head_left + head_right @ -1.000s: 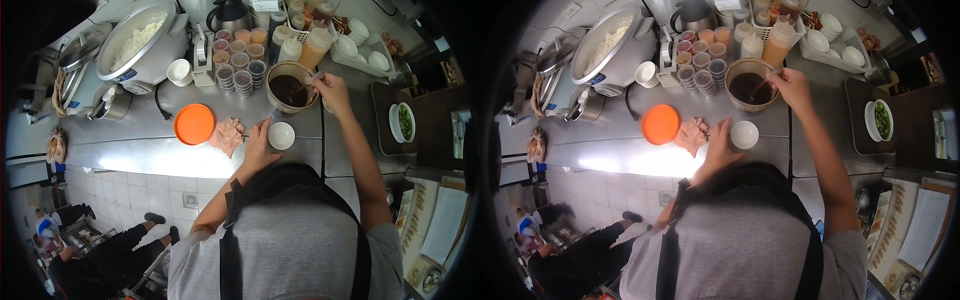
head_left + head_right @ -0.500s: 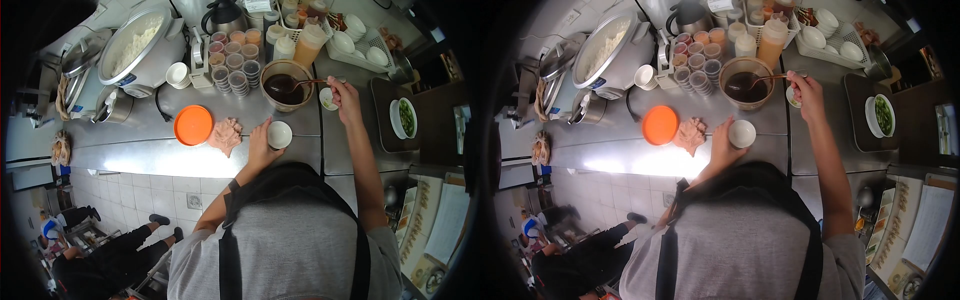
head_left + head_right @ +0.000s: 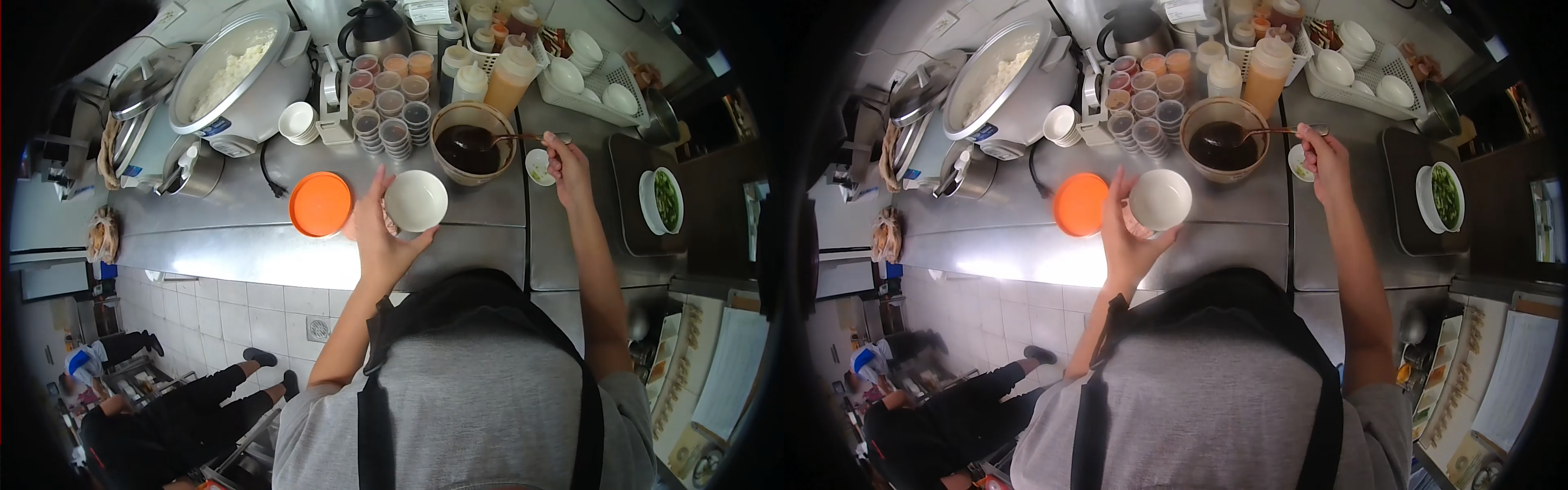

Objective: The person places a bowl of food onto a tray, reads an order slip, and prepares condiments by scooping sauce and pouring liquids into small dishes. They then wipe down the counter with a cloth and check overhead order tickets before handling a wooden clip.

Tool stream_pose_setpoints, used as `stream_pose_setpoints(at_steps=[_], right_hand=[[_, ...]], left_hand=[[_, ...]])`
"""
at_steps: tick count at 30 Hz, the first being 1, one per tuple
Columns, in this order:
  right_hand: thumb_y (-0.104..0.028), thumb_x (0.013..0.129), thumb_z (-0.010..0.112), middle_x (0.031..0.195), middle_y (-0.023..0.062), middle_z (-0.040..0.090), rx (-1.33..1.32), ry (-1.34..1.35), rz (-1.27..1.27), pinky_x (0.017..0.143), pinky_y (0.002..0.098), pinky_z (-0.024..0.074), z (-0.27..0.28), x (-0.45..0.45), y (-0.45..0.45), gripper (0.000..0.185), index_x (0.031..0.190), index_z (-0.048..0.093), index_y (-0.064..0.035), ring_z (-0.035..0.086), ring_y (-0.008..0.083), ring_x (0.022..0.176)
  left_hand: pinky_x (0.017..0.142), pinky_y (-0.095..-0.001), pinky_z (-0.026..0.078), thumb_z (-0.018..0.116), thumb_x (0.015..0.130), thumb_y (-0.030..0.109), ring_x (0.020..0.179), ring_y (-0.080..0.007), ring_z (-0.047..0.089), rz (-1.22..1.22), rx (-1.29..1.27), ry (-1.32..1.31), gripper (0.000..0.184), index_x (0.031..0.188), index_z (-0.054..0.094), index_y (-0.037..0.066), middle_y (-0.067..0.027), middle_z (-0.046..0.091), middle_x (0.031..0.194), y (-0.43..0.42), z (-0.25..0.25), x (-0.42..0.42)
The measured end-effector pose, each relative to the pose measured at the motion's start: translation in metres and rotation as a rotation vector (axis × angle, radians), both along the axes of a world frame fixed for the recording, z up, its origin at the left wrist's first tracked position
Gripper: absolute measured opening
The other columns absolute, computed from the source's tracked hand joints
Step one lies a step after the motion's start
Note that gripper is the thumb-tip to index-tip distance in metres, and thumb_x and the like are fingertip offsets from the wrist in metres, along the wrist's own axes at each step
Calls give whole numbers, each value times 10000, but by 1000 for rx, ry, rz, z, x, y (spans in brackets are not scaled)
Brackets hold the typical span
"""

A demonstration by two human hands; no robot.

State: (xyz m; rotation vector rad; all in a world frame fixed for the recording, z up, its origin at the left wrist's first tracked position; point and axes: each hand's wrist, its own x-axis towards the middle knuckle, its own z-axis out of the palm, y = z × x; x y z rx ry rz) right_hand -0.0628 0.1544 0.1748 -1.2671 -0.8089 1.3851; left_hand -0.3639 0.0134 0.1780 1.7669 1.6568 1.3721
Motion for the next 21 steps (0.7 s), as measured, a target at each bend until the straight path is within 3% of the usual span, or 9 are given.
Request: stream_pose_setpoints(at_steps=[6, 12, 18, 21], right_hand=[[-236, 849, 732, 662, -60, 478, 15, -10, 2, 429, 181, 252, 12, 9, 6, 256, 902, 614, -15, 368, 5, 507], [-217, 854, 713, 679, -67, 476, 135, -37, 90, 433, 177, 254, 94, 20, 23, 225, 893, 614, -19, 352, 0, 515], [-246, 840, 727, 674, -69, 480, 260, -279, 144, 443, 174, 258, 147, 5, 15, 240, 867, 624, -31, 339, -2, 516], [-255, 871, 708, 648, -75, 474, 350, -449, 125, 440, 166, 274, 151, -17, 2, 236, 871, 629, -33, 391, -2, 524]], left_hand=[[927, -412, 441, 893, 504, 117, 1083, -326, 536, -43, 19, -83, 1186, 1486, 230, 49, -156, 584, 1184, 28, 0, -7], [908, -432, 457, 900, 472, 140, 1048, -358, 579, -150, 48, 96, 1246, 1489, 190, 16, -177, 635, 1101, 79, 25, -7], [892, -411, 475, 915, 452, 198, 1016, -367, 602, -274, 28, 73, 1351, 1498, 89, -18, -197, 647, 1079, 122, 30, 18], [875, -407, 491, 917, 452, 192, 1005, -355, 619, -314, 74, 12, 1363, 1500, 72, -21, -204, 649, 1074, 122, 42, 26]])
